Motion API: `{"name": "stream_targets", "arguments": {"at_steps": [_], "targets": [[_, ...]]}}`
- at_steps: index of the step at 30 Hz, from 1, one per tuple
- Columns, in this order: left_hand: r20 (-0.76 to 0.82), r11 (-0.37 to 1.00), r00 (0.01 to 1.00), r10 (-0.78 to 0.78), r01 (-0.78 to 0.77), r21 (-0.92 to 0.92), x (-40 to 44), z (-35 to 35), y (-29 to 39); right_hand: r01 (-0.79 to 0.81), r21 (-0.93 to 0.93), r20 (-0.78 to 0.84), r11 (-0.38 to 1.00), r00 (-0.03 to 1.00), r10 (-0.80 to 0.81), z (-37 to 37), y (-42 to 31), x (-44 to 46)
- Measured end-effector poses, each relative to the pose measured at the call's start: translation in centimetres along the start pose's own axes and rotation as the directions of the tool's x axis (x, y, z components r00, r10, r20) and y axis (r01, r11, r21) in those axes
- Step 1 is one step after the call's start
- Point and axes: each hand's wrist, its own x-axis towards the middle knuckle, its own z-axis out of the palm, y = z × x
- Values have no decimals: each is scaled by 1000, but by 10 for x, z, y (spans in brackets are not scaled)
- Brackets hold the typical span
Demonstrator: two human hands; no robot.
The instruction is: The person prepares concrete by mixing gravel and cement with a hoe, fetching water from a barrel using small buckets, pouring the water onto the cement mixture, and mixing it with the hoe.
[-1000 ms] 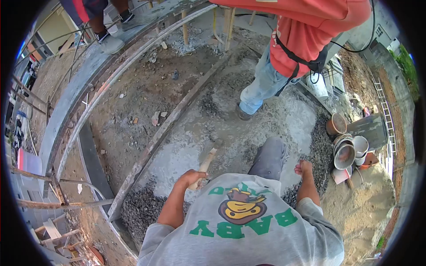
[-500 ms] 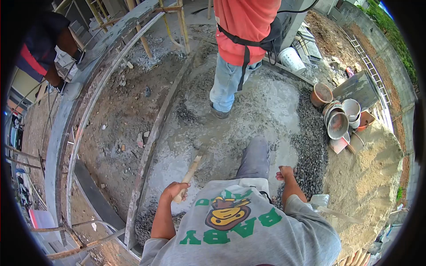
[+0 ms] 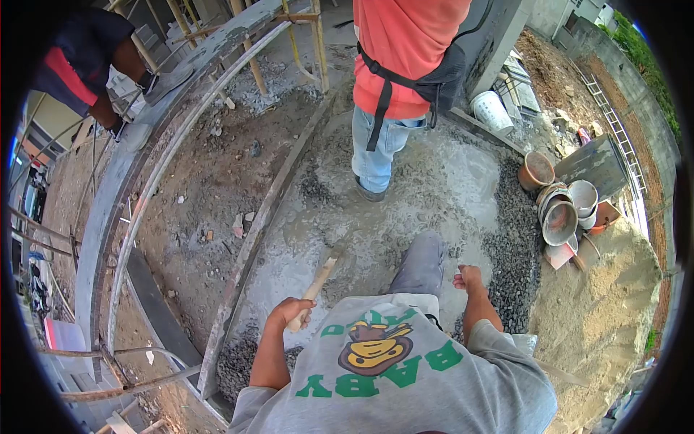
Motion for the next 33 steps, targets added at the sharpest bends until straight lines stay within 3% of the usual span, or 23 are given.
{"name": "stream_targets", "arguments": {"at_steps": [6, 33], "targets": [[1, 1000, 1000, 4, -4, -4, 1, 2, -5, -60, -61, 44, 996, 997, 63, -2, 19, 6], [37, 1000, 999, 21, -22, 6, 4, -5, -3, -74, -4, 27, 997, 997, 75, 6, 51, -9]]}}
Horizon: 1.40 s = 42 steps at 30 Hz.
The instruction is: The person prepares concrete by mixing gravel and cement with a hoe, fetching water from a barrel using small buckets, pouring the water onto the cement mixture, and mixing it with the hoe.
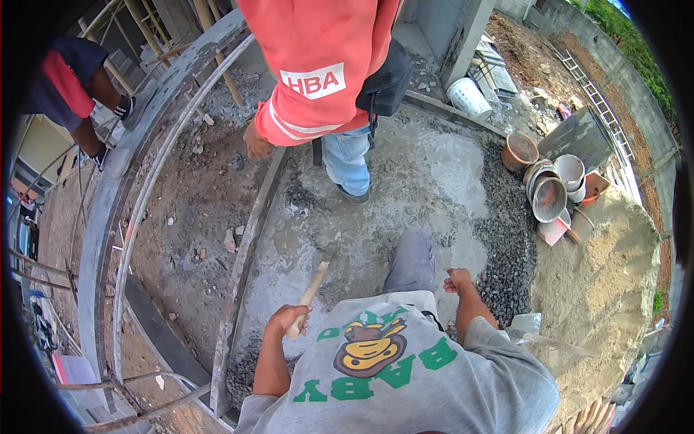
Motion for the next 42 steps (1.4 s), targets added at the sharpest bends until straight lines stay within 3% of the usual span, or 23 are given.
{"name": "stream_targets", "arguments": {"at_steps": [42], "targets": [[20, 1000, 1000, 4, -4, 6, -3, 1, 9, 36, -42, 15, 998, 999, -35, 0, -14, -1]]}}
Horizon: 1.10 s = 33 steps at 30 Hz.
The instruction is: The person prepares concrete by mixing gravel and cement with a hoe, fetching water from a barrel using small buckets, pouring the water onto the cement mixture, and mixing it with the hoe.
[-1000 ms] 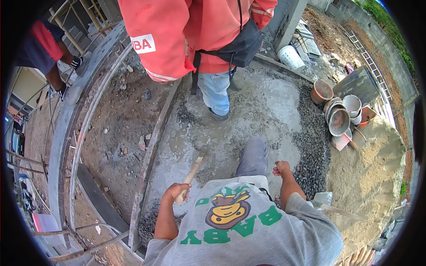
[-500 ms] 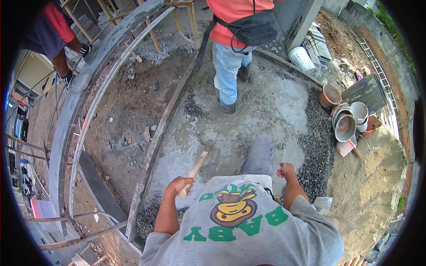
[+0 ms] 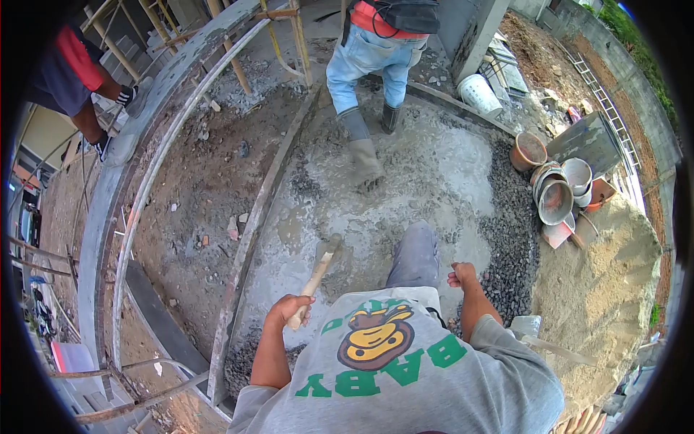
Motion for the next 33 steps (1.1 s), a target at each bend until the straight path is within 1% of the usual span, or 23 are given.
{"name": "stream_targets", "arguments": {"at_steps": [4, 10, 13, 19, 22, 25, 27, 31, 33], "targets": [[-13, 1000, 1000, -3, 3, 2, 0, -1, 5, -22, -1, -6, 1000, 1000, 22, 5, -3, -5], [7, 998, 1000, -8, 8, -66, 5, -1, 0, -54, 6, 8, 999, 998, 54, 14, 10, -6], [80, 994, 997, -9, 18, -107, 7, -1, -3, -76, 0, 12, 997, 997, 76, 16, 16, 2], [48, 990, 997, -52, 58, -132, 15, -3, -10, -102, 28, 34, 994, 994, 101, 18, 14, 10], [59, 979, 995, -84, 94, -182, 25, -4, -11, -89, 74, 40, 993, 995, 86, 18, 8, 14], [57, 976, 983, -174, 180, -123, 37, -2, 1, -92, 124, 51, 988, 995, 86, 16, 14, 26], [22, 974, 978, -207, 208, -91, 42, 4, 17, -92, 152, 37, 984, 995, 87, 14, 24, 34], [-69, 959, 957, -283, 283, -14, 48, 45, 58, -184, 223, 31, 957, 983, 182, 0, 49, 36], [-94, 957, 967, -239, 250, 147, 52, 73, 81, -241, 254, 48, 937, 970, 237, -8, 73, 45]]}}
